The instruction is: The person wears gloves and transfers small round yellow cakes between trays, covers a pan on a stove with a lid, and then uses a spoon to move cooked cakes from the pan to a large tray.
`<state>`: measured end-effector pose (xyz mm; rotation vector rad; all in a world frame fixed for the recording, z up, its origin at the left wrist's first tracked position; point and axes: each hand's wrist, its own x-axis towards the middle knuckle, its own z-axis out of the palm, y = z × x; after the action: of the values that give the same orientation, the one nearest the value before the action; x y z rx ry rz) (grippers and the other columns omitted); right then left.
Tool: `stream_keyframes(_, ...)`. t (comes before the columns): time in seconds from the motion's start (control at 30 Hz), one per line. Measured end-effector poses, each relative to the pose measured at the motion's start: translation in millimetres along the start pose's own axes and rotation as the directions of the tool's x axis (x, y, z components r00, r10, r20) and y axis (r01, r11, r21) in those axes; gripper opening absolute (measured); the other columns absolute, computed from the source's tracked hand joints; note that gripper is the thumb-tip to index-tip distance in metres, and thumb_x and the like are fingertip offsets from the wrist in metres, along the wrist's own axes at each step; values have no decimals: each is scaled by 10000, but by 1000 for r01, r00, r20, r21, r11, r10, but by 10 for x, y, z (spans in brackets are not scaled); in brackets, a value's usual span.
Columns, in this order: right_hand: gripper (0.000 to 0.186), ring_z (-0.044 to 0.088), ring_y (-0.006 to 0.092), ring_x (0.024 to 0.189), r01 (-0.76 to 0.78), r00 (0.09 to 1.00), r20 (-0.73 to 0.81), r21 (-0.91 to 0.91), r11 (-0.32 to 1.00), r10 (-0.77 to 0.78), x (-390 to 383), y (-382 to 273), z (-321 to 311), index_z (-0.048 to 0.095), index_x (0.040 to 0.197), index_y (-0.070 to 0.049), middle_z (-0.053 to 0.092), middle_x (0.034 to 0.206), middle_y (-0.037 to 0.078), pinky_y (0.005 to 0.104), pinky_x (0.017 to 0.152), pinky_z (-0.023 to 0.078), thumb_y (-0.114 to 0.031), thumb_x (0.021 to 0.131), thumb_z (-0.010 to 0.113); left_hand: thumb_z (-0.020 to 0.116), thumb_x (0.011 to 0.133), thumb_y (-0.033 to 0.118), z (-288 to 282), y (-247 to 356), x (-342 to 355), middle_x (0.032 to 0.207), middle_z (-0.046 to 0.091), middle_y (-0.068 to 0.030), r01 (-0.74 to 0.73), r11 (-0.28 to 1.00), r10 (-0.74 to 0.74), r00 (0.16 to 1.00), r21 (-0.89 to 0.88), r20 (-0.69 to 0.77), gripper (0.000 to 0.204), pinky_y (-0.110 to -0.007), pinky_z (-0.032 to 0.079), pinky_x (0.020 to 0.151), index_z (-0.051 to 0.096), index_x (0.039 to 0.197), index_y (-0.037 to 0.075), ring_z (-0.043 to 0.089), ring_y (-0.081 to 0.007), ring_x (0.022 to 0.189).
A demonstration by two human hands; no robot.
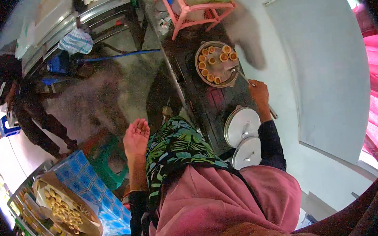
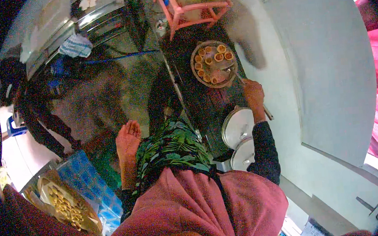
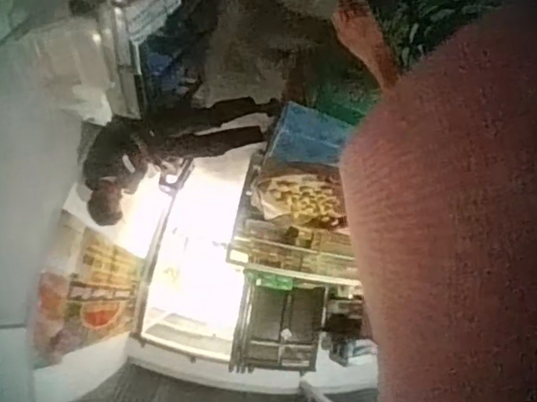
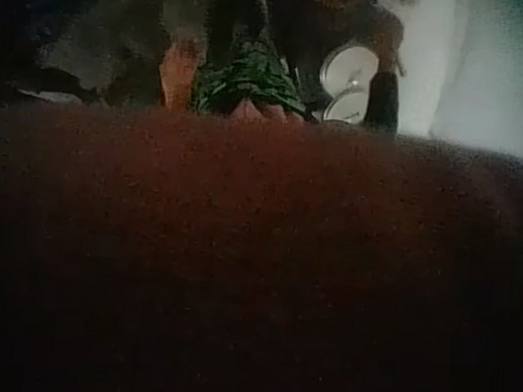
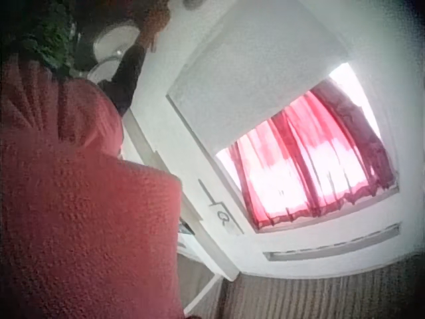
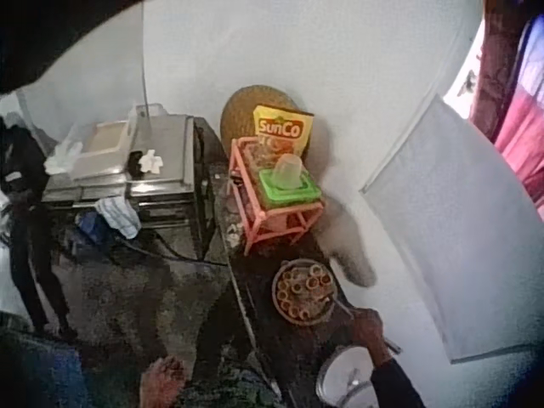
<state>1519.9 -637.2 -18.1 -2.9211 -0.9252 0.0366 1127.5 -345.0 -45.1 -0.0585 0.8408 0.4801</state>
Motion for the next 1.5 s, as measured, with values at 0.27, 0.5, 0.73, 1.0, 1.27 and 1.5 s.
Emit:
stream_keyframes(0.27,227,610,292,827,53,966,240,168,984,-93,51,-1422,-1389,634,1006,-105,639,897,126,359,732,466,-151,803,545,439,888,199,-436,113,-70,1029,572,-180,-96,989,127,940,-110,317,317,-396,466,833,491,1085,-44,553,-297,962)
stream_keyframes(0.5,264,549,135,708,554,679,280,410,724,-679,-299,-3217,-1880,614,1045,-12,624,785,79,279,671,468,-24,791,540,441,881,230,-1334,344,-545,905,600,-153,-135,945,178,976,-297,122,259,-370,496,715,511,975,-1,576,-252,789)
stream_keyframes(0.73,288,479,83,640,746,8,210,650,146,-978,-1148,-5845,-1587,600,1087,-34,593,798,21,221,566,410,-36,805,542,364,910,230,-2534,506,-1484,854,595,-119,-365,765,408,912,-530,-38,240,-351,510,668,508,923,38,586,-230,744)
stream_keyframes(1.0,259,543,221,565,729,-571,72,503,-465,-818,-2953,-7983,-1131,620,1021,-26,606,731,135,306,557,436,-111,789,540,356,917,204,-3151,518,-2031,916,586,-144,-555,541,471,822,-632,-319,251,-353,495,717,477,999,1,580,-253,806)
stream_keyframes(1.27,119,582,322,713,730,-682,-73,-135,-670,-728,-3451,-7989,-1571,599,771,-62,600,771,152,405,623,463,-166,751,546,373,911,204,-3226,766,-1953,899,587,-153,-532,563,503,828,-633,-249,245,-348,496,730,484,974,-6,583,-256,809)
stream_keyframes(1.5,220,620,284,725,915,60,7,399,57,-998,-1421,-6532,-1744,637,973,-122,643,801,114,373,631,477,-165,762,595,552,821,177,-2877,958,-1662,889,549,-116,-370,710,408,910,-599,-78,235,-334,453,705,503,933,-24,536,-242,824)
